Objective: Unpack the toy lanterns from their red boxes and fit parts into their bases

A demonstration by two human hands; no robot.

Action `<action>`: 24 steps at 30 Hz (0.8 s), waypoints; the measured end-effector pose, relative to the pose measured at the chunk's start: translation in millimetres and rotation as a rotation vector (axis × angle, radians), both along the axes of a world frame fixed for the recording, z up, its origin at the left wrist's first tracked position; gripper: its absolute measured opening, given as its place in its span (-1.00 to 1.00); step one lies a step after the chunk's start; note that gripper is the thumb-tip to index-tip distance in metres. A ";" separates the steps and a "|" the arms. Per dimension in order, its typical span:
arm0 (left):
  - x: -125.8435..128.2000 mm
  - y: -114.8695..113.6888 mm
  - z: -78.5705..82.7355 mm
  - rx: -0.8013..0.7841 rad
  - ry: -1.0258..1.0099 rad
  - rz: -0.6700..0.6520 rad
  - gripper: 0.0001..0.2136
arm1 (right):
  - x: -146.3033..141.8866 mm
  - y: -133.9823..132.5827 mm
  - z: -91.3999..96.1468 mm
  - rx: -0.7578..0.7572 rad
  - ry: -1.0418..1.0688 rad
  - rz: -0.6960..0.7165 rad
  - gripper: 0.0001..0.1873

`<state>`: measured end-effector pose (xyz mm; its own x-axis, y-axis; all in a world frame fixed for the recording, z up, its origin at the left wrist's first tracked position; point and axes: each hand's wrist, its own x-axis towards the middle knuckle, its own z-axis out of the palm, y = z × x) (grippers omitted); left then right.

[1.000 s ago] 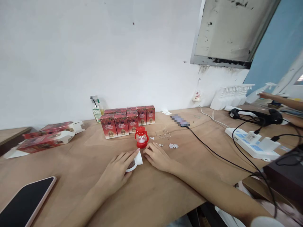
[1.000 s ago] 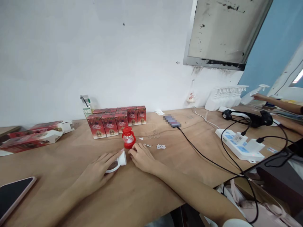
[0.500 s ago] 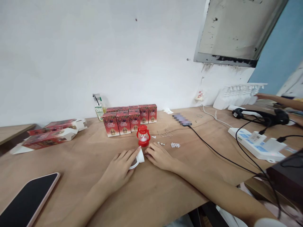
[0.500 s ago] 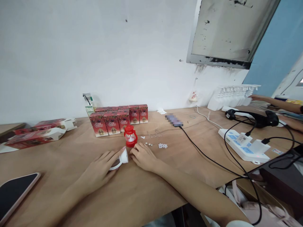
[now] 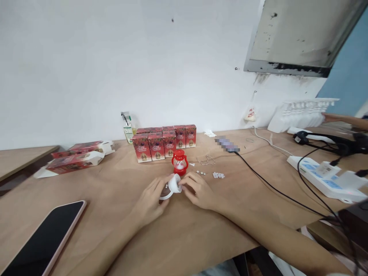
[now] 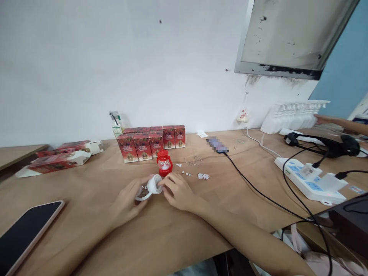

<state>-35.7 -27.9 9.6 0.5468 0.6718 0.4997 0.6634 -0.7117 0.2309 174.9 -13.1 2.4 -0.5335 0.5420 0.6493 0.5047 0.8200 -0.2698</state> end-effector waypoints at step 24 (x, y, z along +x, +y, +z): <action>1.7 -1.7 4.0 0.283 -0.238 -0.157 -0.57 | 0.9 -6.6 2.0 0.194 0.019 0.164 -0.78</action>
